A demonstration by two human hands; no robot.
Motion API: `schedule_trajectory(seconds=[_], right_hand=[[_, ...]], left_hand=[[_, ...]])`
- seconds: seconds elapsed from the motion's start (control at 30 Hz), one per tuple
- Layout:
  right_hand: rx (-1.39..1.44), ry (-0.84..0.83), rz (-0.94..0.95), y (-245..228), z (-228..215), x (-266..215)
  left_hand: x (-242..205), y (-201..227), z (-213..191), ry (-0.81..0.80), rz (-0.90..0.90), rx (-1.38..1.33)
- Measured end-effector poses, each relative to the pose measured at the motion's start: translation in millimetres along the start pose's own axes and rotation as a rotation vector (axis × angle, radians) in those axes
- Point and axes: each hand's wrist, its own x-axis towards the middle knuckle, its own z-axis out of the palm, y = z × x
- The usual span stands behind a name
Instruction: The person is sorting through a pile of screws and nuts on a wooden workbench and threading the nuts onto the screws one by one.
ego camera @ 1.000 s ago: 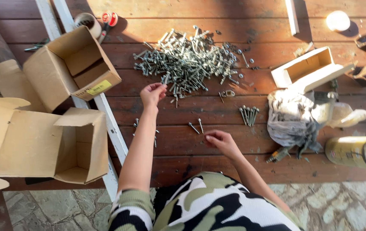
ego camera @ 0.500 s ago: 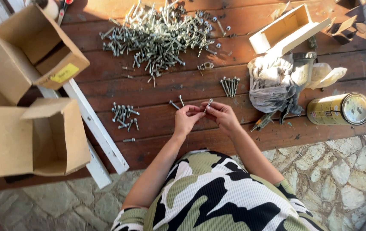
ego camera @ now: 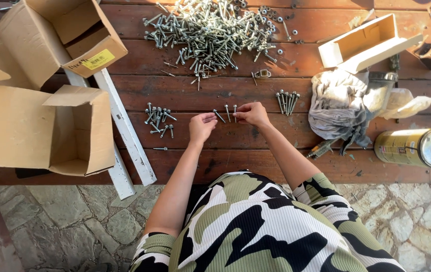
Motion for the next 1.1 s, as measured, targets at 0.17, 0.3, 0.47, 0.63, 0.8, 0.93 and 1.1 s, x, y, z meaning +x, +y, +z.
schedule_trajectory(seconds=[0.17,0.3,0.47,0.63,0.8,0.93,1.1], right_hand=[[-0.112,0.041,-0.007,1,9,4],[-0.226,0.139,0.002,10,24,-1],[-0.430,0.165,0.029,2,28,-27],[-0.333,0.150,0.061,-9,20,-61],[0.313,-0.007,0.140,-2,9,-90],[0.304,-0.024,0.116,-4,5,-90],[0.318,-0.027,0.063,-19,6,-97]], left_hand=[[10,-5,9,-0.096,0.226,0.123],[12,8,11,-0.232,0.258,0.398],[24,30,-4,-0.326,0.262,0.527],[118,47,-36,-0.055,0.352,0.733],[185,77,-66,0.271,0.361,0.872],[207,69,-56,0.320,0.291,0.819],[211,53,-66,0.368,0.273,0.702]])
